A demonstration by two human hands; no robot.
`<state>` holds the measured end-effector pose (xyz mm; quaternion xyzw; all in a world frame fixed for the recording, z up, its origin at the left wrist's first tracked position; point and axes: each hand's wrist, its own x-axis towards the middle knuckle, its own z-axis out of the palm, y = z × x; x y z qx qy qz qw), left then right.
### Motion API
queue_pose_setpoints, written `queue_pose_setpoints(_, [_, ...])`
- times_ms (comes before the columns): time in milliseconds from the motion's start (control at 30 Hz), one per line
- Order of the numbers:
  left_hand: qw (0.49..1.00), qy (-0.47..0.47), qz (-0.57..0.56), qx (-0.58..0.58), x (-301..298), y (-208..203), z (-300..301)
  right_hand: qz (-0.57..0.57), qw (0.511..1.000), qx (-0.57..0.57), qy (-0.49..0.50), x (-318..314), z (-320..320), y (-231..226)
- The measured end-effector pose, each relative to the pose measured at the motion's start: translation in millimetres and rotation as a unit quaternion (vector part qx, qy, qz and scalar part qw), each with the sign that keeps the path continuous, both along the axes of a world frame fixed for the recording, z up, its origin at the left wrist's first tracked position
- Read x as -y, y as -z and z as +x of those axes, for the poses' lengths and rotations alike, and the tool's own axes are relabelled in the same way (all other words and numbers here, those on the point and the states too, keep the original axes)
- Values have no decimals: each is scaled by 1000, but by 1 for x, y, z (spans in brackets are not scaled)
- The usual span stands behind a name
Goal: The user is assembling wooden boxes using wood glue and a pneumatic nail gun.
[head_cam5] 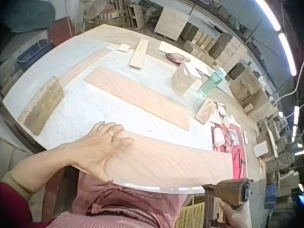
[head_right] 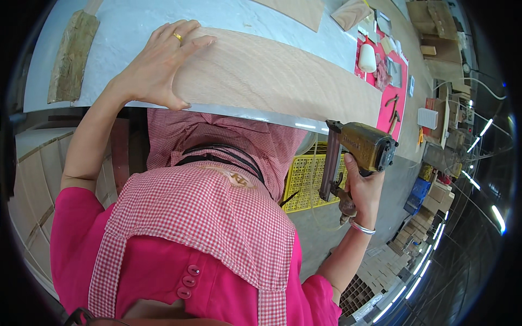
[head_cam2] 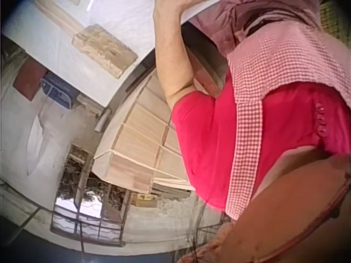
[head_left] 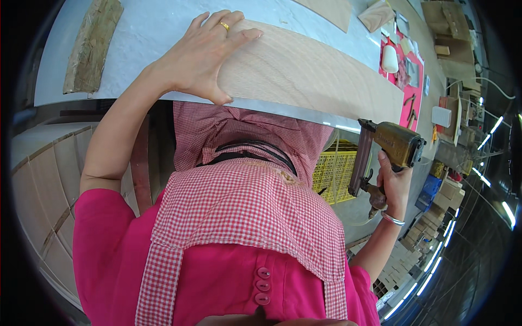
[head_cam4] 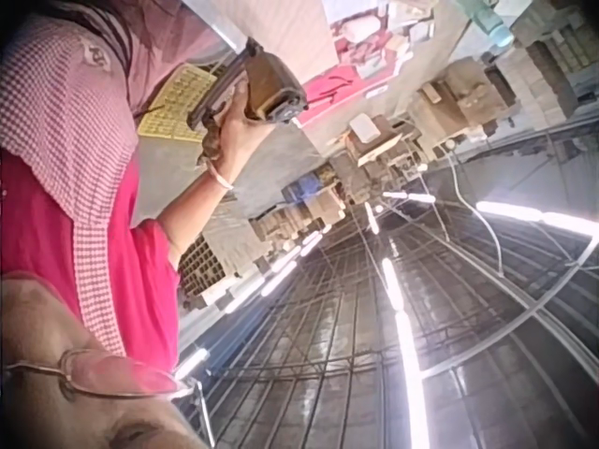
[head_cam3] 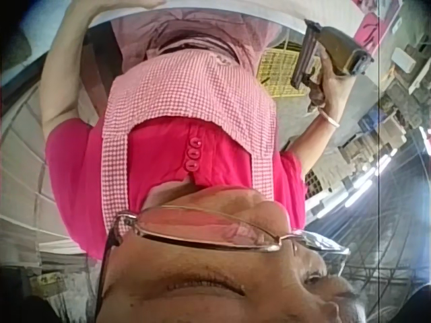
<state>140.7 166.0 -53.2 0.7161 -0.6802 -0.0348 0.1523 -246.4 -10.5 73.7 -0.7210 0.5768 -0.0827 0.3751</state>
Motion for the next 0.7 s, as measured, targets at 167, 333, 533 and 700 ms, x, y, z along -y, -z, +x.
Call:
queue_pose_setpoints(167, [1000,10,-18,-7,1,0,1,-13,1000,-7,20,-3,-1,2])
queue_pose_setpoints(333, [1000,8,-14,-6,-1,1,0,-32,999,-42,-12,-6,6,-2])
queue_pose_setpoints(533, [1000,20,13,-9,-4,-7,4,-29,997,-66,-16,-40,35,-11])
queue_pose_setpoints(700, [994,60,78,-41,6,-47,10,-17,995,1,-97,-59,45,9])
